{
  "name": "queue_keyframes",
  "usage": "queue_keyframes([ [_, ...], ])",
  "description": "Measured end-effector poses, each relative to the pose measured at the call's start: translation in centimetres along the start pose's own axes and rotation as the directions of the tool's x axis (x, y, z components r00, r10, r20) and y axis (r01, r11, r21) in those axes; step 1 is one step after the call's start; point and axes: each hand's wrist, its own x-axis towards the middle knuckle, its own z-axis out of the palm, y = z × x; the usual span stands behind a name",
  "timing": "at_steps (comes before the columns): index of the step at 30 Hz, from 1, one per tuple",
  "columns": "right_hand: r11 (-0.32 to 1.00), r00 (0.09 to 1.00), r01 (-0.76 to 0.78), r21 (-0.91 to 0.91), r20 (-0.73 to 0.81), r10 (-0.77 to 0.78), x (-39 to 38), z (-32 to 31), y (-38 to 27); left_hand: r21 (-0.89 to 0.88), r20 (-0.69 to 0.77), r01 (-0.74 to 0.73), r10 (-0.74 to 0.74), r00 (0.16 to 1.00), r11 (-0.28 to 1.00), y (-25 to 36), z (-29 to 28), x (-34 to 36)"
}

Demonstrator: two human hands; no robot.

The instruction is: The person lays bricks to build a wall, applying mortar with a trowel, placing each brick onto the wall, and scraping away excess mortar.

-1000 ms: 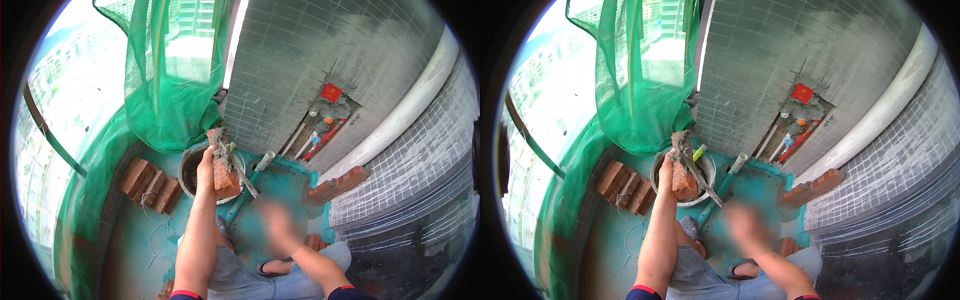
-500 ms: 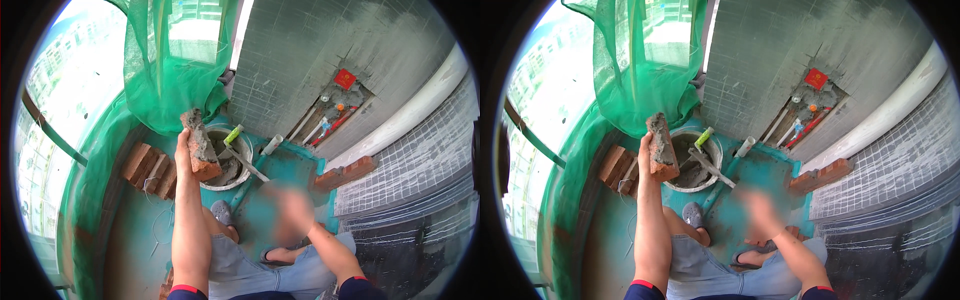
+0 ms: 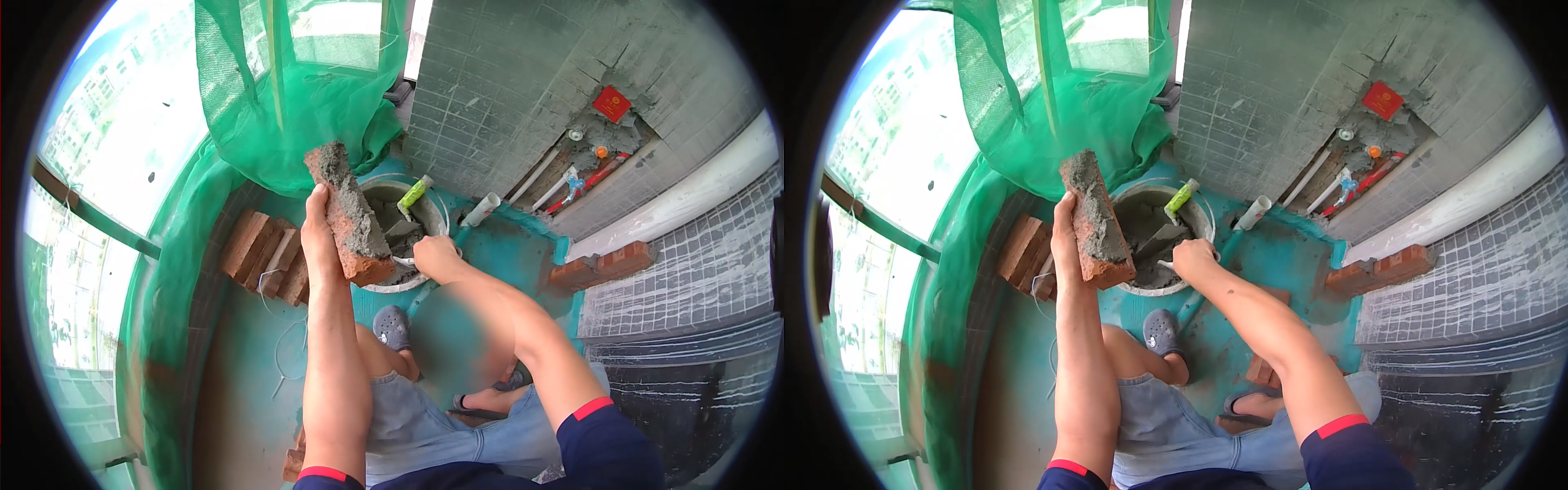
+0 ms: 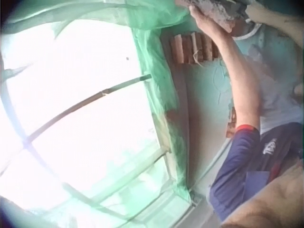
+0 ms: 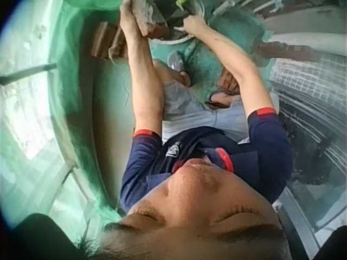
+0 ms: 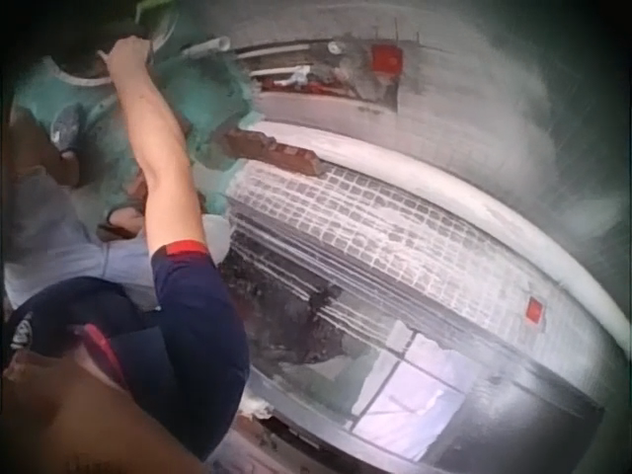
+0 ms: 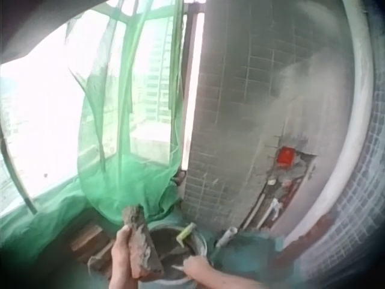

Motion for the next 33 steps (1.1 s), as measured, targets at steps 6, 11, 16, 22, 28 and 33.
queue_keyframes([
  [6, 0.959, 0.977, -0.037, 0.279, 0.213, -0.024, -0.1, -1.8, 2.1, 0.043, -0.009, -0.014, 0.015, 1.000, 0.999, 0.7, 0.0, 0.3],
  [11, 0.543, 0.894, -0.332, 0.771, 0.441, -0.081, -2.6, 2.4, 8.5, -0.028, -0.003, 0.017, -0.017, 1.000, 0.999, 0.2, -0.2, 1.0],
  [16, -0.100, 0.891, -0.444, 0.891, 0.427, -0.154, -9.8, 5.8, 9.6, -0.016, -0.024, -0.008, 0.008, 1.000, 1.000, 0.6, -1.1, 0.8],
  [22, -0.290, 0.997, -0.017, 0.957, 0.038, 0.068, -20.1, 3.0, 8.3, 0.141, 0.007, -0.003, 0.002, 1.000, 0.990, -0.4, 0.2, -1.1],
  [28, -0.011, 0.824, 0.410, 0.912, -0.365, 0.433, -23.2, 2.1, 5.5, 0.100, 0.115, 0.073, -0.085, 0.990, 0.992, -2.5, 3.2, -3.5],
  [33, 0.582, 0.501, 0.395, 0.711, -0.698, 0.511, -24.6, 2.1, 2.5, 0.150, 0.162, 0.058, -0.082, 0.983, 0.987, -3.4, 5.4, -6.2],
])
